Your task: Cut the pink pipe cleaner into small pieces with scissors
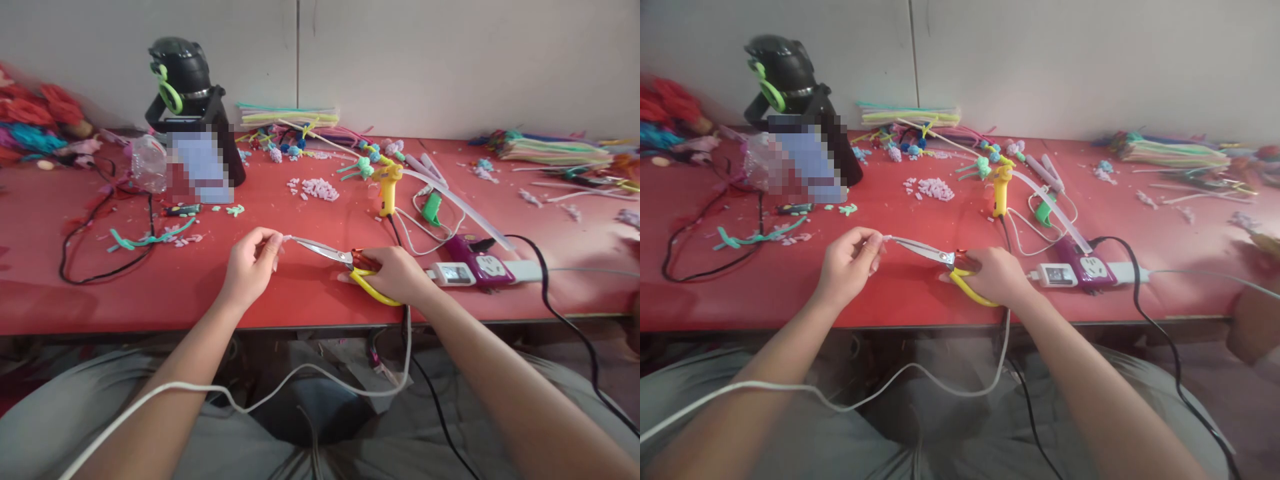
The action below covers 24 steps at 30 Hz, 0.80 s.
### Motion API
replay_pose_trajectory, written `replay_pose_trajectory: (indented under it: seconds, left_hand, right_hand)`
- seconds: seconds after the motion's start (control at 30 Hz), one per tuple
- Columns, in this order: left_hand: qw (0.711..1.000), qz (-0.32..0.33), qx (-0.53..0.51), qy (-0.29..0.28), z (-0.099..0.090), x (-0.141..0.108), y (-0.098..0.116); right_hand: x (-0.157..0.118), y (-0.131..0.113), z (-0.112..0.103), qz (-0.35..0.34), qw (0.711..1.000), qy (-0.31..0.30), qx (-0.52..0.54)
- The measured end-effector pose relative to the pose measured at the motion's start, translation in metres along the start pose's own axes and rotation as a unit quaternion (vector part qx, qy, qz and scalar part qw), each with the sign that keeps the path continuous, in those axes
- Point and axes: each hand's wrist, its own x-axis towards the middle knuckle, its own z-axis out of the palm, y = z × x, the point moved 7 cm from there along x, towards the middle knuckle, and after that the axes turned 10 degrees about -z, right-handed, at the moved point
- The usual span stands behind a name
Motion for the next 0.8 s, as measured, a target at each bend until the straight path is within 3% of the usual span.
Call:
replay_pose_trajectory:
  seconds: [0.8]
  left_hand:
    - [1.0, 0.014, -0.016, 0.001, -0.0009, -0.0003, -0.0002]
  right_hand:
    - [-0.0022, 0.0011, 0.0013, 0.012, 1.0, -0.004, -0.002]
